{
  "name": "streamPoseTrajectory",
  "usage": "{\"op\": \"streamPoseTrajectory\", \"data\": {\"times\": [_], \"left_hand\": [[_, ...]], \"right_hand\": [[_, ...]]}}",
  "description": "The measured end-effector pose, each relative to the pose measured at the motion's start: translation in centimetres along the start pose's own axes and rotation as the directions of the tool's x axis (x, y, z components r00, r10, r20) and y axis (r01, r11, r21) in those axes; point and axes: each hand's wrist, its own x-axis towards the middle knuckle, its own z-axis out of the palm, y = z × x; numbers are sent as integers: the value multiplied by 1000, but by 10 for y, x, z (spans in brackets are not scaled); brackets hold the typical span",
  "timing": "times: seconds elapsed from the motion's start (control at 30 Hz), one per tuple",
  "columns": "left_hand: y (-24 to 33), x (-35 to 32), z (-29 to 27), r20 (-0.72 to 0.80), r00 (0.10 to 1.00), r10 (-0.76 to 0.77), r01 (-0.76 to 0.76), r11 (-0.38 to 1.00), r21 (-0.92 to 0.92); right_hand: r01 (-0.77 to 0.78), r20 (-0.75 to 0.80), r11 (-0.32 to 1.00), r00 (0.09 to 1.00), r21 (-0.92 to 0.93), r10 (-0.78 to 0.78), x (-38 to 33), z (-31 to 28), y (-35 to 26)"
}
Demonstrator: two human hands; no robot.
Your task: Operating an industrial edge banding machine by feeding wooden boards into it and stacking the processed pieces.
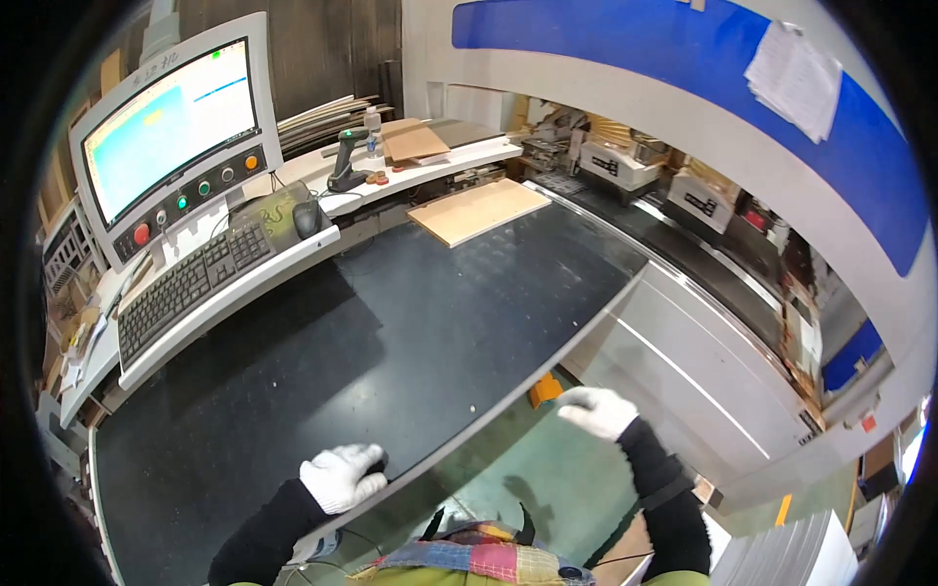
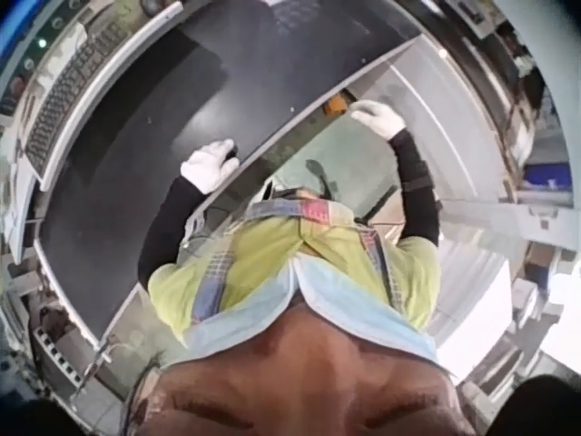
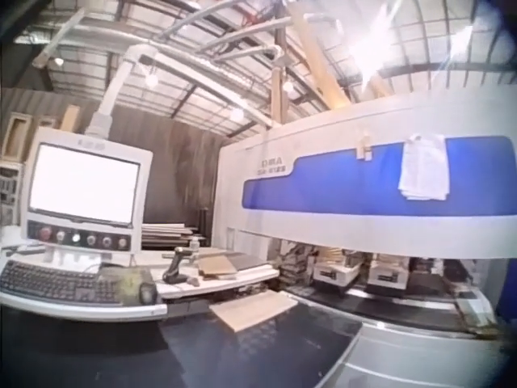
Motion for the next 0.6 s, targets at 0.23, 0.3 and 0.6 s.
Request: {"op": "streamPoseTrajectory", "data": {"times": [0.23,0.3,0.6], "left_hand": [[5,107,-37,304,924,-234,217,972,89],[4,146,-41,141,969,-203,209,978,-24],[-27,455,-78,-405,777,-482,441,876,-196]], "right_hand": [[-56,33,976,998,213,50,165,-148,102],[-38,-2,806,999,591,49,250,-174,141],[-111,-643,985,747,131,170,625,-173,232]]}}
